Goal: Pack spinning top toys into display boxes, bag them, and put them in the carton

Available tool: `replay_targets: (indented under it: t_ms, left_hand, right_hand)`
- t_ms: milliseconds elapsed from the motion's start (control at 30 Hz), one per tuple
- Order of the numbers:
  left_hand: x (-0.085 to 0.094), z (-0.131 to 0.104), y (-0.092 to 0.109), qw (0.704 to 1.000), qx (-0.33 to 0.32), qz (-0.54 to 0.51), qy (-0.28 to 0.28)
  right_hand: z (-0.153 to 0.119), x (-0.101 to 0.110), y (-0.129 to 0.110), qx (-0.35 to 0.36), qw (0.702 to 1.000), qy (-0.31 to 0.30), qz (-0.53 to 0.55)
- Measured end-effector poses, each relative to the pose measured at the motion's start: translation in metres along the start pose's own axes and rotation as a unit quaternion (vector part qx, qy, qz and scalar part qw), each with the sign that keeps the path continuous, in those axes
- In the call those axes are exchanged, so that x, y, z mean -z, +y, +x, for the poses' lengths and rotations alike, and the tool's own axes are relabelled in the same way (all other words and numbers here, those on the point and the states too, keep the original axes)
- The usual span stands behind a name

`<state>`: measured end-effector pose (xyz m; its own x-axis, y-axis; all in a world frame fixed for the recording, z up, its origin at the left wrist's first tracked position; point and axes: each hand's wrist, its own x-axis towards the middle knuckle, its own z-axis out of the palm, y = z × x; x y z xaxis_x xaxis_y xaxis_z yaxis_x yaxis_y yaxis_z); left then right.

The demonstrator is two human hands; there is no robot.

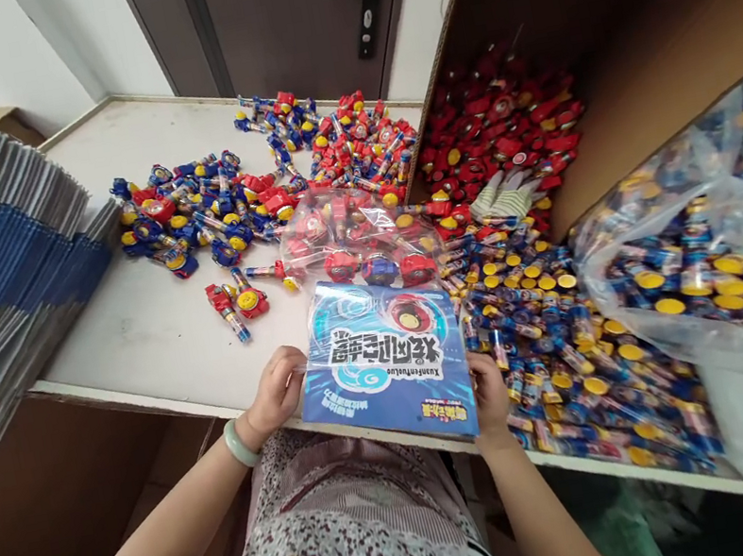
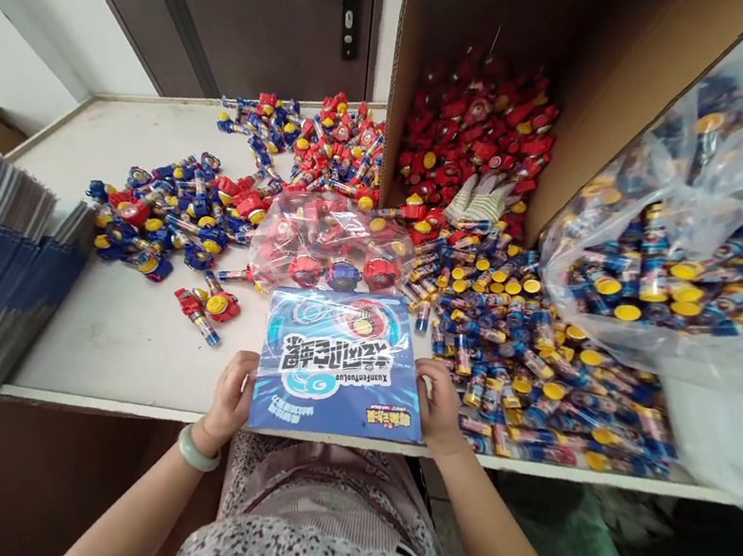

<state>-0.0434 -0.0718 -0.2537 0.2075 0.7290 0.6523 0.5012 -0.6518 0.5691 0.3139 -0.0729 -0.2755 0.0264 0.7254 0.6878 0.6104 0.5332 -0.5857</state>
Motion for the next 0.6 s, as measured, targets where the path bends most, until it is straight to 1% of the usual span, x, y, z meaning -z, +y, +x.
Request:
replay_targets:
  t_ms: [100, 200, 267, 333, 433, 500, 600]
  left_hand:
    - [-0.003, 0.009, 0.000, 1.000, 0.016, -0.008, 0.024]
    - [-0.002, 0.011, 0.003, 1.000, 0.001, -0.004, 0.024]
    - [0.003, 0.002, 0.009, 1.000, -0.018, -0.005, 0.008]
    - [0.007, -0.013, 0.016, 1.000, -0.027, -0.007, 0.000]
    - [0.008, -0.028, 0.021, 1.000, -0.013, -0.009, 0.019]
    - [0.005, -0.029, 0.021, 0.999, 0.004, -0.014, 0.034]
    - [0.007, -0.030, 0.022, 0.999, 0.008, -0.037, 0.024]
  right_hand:
    - [-0.017, 0.013, -0.012, 0.029, 0.999, -0.015, -0.004]
    - [-0.035, 0.024, -0.026, 0.043, 0.998, -0.031, -0.026]
    - [-0.037, 0.025, -0.032, 0.040, 0.998, -0.021, -0.034]
    - [-0.033, 0.023, -0.036, 0.036, 0.999, -0.009, -0.035]
    - [-0.027, 0.023, -0.042, 0.046, 0.998, -0.011, -0.032]
    - [-0.033, 0.028, -0.049, 0.058, 0.997, -0.029, -0.032]
    - [-0.054, 0.038, -0.066, 0.052, 0.997, -0.049, -0.026]
